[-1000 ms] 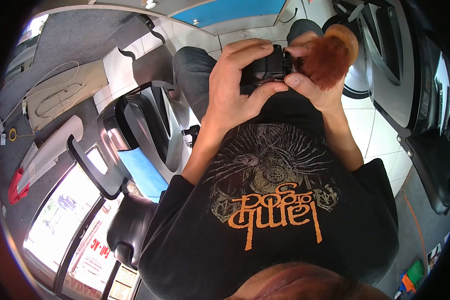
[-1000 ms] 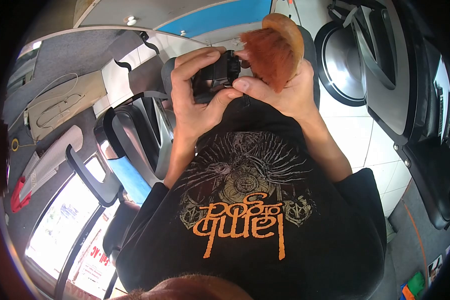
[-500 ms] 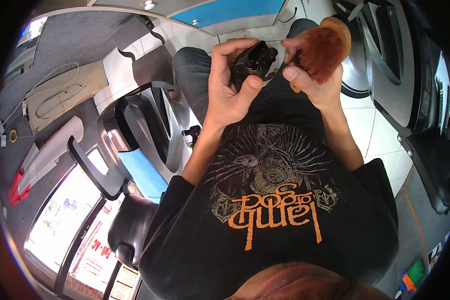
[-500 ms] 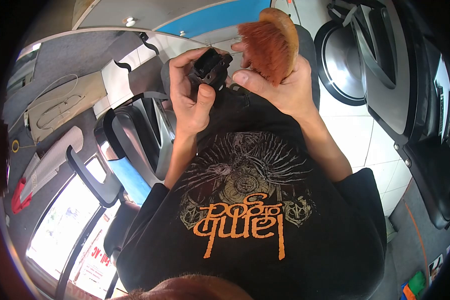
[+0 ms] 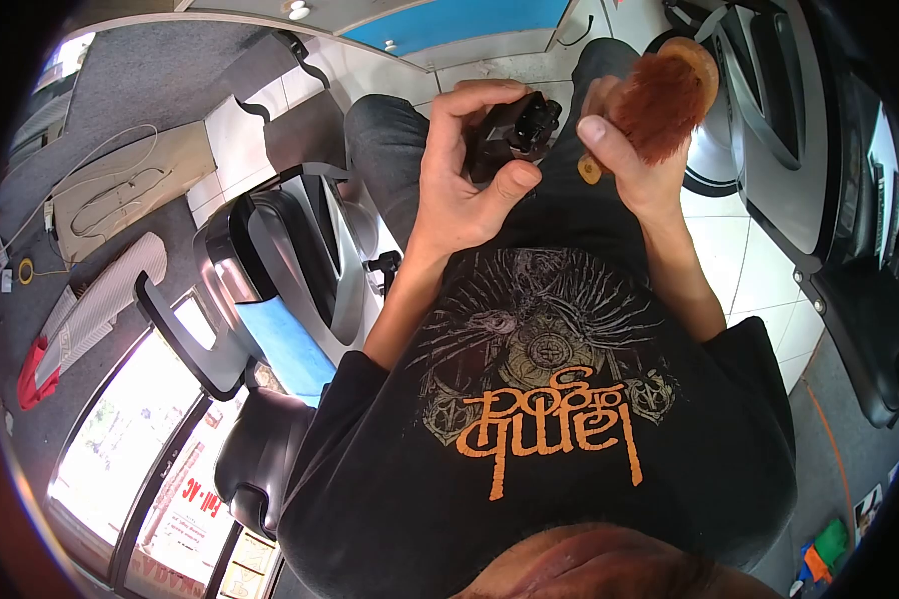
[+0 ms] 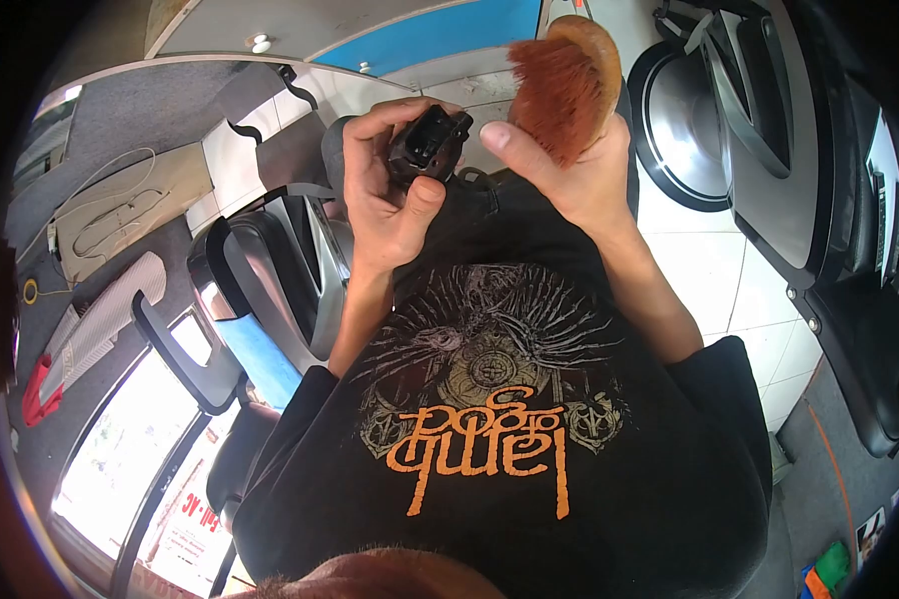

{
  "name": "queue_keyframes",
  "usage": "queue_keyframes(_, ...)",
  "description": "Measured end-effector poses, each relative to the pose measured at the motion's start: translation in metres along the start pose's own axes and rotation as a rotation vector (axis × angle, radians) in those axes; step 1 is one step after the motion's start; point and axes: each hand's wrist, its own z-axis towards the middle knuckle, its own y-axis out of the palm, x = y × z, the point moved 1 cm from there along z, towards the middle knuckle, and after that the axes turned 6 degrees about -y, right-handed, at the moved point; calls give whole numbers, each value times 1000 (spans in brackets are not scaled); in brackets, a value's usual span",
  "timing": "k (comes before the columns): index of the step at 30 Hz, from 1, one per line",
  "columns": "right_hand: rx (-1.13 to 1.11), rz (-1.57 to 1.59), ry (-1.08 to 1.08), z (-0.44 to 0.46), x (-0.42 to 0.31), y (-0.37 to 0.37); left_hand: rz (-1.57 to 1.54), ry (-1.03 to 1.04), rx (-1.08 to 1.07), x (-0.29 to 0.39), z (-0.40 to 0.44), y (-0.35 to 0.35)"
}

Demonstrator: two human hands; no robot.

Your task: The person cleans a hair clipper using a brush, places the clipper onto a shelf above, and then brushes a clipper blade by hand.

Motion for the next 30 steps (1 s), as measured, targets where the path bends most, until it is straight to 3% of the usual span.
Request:
queue_keyframes(4, 93, -75, 80, 10, -18, 12, 22, -13, -15, -1, -1, -2)
queue_keyframes(9, 46, 17, -96, 17, 0, -5, 71, -5, -25, -6, 0, -8)
queue_keyframes(12, -39, -42, -62, 16, 2, -22, 65, -37, -40, -8, -1, -12)
queue_keyframes(18, -229, -333, -154, 24, -30, -23, 259, 10, -4, -6, -3, -12)
queue_keyframes(22, -125, -666, 9, 35, -39, -32, 290, 50, 27, -3, 3, -11)
queue_keyframes(26, -199, -384, -92, 34, -53, -35, 312, -14, 20, -2, 1, -13)
queue_keyframes(27, -232, -531, -162, 36, -53, -33, 327, 24, 24, -7, 3, -12)
queue_keyframes(30, -163, -725, -57, 37, -55, -32, 370, 40, 41, -9, 5, -11)
